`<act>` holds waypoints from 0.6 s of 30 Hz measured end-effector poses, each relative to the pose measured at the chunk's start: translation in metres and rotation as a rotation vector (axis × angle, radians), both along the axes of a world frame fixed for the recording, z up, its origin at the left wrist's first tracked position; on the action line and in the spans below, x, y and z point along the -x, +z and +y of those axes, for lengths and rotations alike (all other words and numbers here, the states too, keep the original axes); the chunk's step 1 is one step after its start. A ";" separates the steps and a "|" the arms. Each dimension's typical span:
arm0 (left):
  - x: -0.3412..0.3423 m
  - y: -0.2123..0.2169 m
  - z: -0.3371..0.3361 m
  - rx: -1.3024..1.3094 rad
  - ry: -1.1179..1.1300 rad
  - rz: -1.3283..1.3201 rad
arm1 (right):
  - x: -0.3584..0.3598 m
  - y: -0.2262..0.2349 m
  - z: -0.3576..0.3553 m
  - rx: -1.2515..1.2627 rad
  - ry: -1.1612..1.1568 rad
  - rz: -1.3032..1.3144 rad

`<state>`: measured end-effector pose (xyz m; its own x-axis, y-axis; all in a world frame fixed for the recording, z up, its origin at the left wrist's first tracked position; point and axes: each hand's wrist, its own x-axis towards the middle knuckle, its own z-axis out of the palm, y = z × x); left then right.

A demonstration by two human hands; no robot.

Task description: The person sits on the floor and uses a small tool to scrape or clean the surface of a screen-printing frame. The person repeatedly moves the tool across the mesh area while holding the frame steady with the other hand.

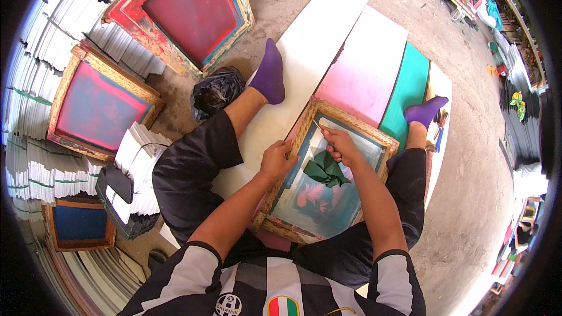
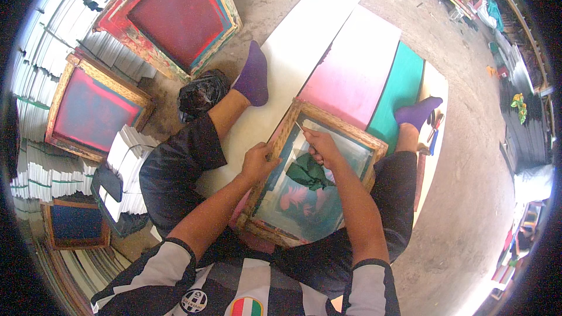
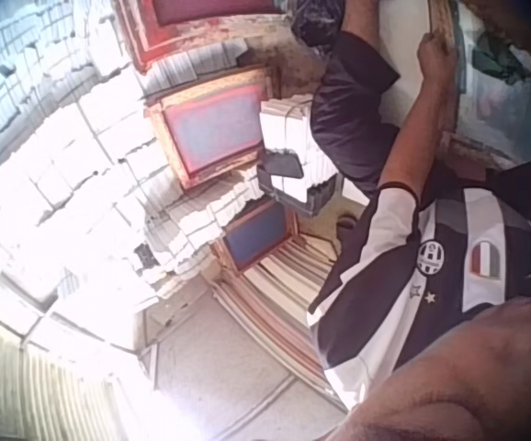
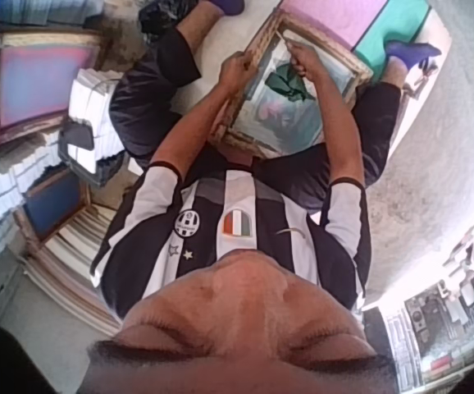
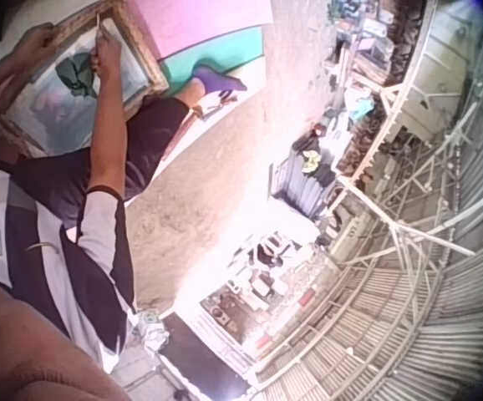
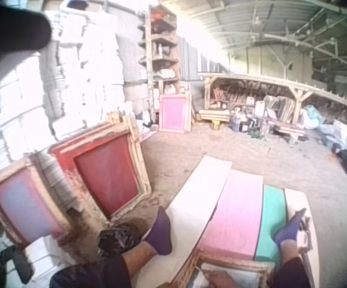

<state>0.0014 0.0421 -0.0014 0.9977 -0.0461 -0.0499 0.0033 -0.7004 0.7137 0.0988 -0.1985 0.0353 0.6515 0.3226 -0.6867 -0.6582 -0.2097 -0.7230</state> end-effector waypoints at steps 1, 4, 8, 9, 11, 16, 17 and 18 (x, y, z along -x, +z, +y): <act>0.000 0.000 0.000 0.001 0.005 -0.003 | 0.001 0.007 0.003 -0.051 -0.053 0.097; -0.001 -0.005 -0.002 0.016 0.001 -0.024 | 0.004 -0.016 -0.001 0.094 0.024 -0.153; -0.003 -0.003 -0.006 0.026 -0.006 -0.036 | 0.000 -0.051 -0.010 0.159 0.062 -0.431; 0.001 -0.003 0.001 0.007 0.011 -0.026 | -0.006 -0.018 0.002 0.124 0.040 -0.172; 0.001 0.000 -0.001 -0.007 0.002 -0.011 | -0.014 0.014 0.010 0.173 0.032 0.057; -0.002 0.007 -0.006 -0.006 0.037 0.099 | -0.011 0.016 0.005 0.711 0.492 -0.648; -0.003 0.004 -0.005 -0.029 0.026 0.110 | -0.009 0.014 0.003 0.748 0.475 -0.704; -0.001 0.004 -0.006 -0.011 0.042 0.091 | -0.003 0.014 0.003 0.783 0.461 -0.754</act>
<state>0.0028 0.0365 0.0030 0.9900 -0.0032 -0.1410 0.0976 -0.7059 0.7016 0.1022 -0.1958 0.0492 0.9092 0.2958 -0.2931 0.1345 -0.8747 -0.4655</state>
